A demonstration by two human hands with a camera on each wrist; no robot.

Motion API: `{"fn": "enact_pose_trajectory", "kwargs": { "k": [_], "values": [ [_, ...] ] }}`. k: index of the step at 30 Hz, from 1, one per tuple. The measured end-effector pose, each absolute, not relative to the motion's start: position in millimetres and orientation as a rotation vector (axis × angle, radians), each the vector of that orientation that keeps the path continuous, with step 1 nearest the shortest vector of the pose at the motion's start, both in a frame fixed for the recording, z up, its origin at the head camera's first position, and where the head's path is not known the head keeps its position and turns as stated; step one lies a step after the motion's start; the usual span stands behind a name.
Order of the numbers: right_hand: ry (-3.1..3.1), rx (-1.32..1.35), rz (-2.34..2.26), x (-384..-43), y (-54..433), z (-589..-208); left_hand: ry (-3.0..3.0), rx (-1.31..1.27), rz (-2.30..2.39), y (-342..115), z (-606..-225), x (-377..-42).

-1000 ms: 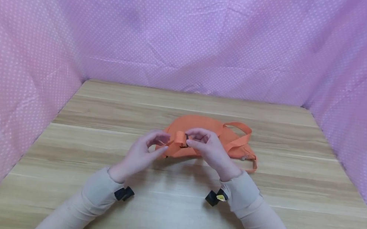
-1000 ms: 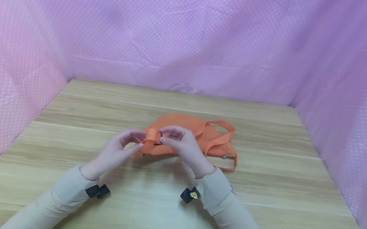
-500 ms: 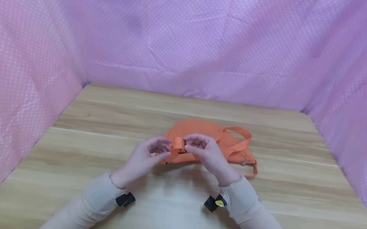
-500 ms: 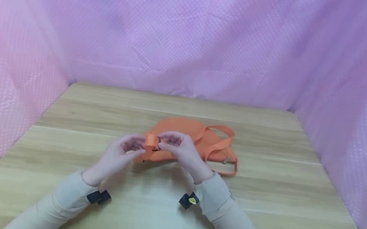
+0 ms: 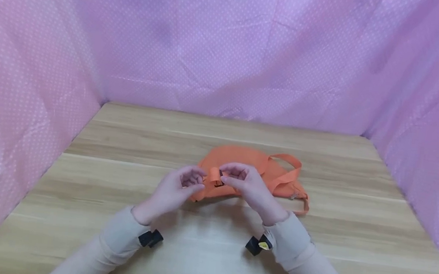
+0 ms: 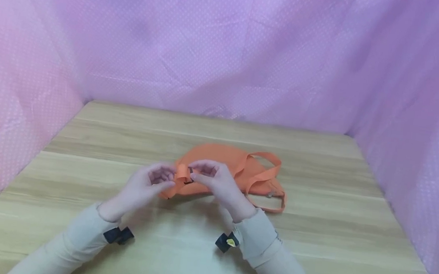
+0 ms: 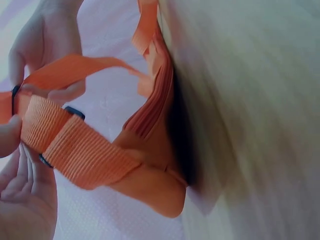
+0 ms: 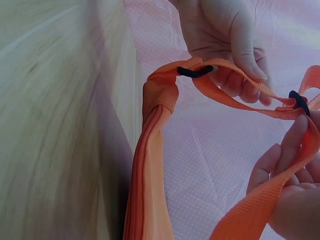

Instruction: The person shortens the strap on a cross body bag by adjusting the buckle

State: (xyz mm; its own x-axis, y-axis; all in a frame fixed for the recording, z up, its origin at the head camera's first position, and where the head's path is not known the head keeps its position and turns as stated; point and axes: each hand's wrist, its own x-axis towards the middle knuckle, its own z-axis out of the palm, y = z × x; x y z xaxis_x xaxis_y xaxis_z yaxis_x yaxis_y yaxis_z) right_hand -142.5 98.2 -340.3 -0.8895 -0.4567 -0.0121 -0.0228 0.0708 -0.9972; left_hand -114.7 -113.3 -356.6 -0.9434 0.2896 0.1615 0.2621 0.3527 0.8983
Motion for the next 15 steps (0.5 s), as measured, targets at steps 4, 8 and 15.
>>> {"fn": "enact_pose_trajectory", "kwargs": {
  "k": [4,8,15],
  "values": [
    [2.021,-0.502,-1.879,-144,100,-338,2.520,0.579,1.637,-118,-352,-119],
    [2.041,-0.505,-1.868,-146,104,-337,2.465,0.612,1.605,-123,-348,-121],
    [2.058,-0.483,-1.890,-146,110,-336,2.434,0.684,1.568,-136,-342,-119]
  ]
}}
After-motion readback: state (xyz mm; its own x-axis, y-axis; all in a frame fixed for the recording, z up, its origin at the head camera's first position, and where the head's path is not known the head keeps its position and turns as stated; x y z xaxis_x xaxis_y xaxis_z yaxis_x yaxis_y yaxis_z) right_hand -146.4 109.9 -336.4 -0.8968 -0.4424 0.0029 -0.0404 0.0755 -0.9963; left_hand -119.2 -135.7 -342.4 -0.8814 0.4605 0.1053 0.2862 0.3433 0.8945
